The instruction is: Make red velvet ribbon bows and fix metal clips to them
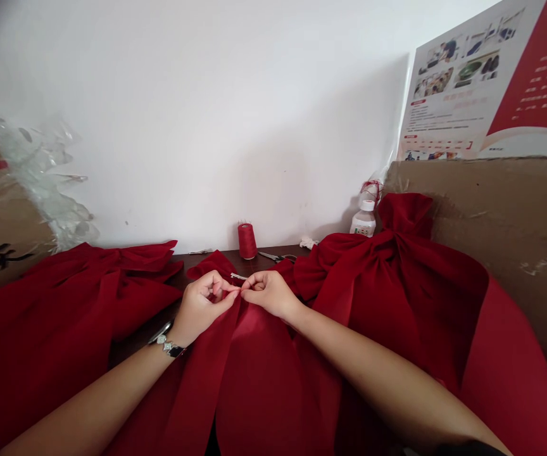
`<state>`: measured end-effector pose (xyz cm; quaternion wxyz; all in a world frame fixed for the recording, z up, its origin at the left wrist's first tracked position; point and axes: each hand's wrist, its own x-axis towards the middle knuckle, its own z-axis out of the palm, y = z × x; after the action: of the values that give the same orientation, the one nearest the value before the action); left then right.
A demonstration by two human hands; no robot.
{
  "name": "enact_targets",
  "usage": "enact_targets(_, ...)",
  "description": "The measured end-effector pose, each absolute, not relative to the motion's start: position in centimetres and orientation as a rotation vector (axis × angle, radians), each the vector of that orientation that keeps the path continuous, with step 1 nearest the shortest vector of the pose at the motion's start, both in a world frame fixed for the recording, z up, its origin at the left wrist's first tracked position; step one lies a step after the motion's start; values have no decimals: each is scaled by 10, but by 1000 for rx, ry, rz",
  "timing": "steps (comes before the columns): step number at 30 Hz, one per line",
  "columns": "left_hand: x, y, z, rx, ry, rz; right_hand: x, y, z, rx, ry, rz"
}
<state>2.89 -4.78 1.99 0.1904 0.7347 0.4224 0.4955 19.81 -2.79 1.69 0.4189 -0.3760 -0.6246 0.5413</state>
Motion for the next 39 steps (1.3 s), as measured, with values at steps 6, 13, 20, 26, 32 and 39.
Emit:
enact_targets(6, 29, -49, 22, 2071, 1190, 1397, 197, -33, 22, -994, -1453, 1448)
enact_targets(13, 27, -47, 23, 2109, 1195, 1407, 197, -32, 18, -980, -1388, 1476)
enact_targets(20, 23, -39, 21, 1988, 1163, 1418, 200, -24, 17, -944, -1406, 1493)
enact_targets(26, 20, -34, 21, 1808, 1111, 1401, 201, -24, 20, -882, -1451, 1497)
enact_targets(32, 18, -32, 22, 1652, 1026, 1408, 204, -26, 24, -821, -1355, 1571)
enact_targets(39, 17, -31, 24, 1679, 1063, 1608, 206, -28, 23, -705, -1274, 1696)
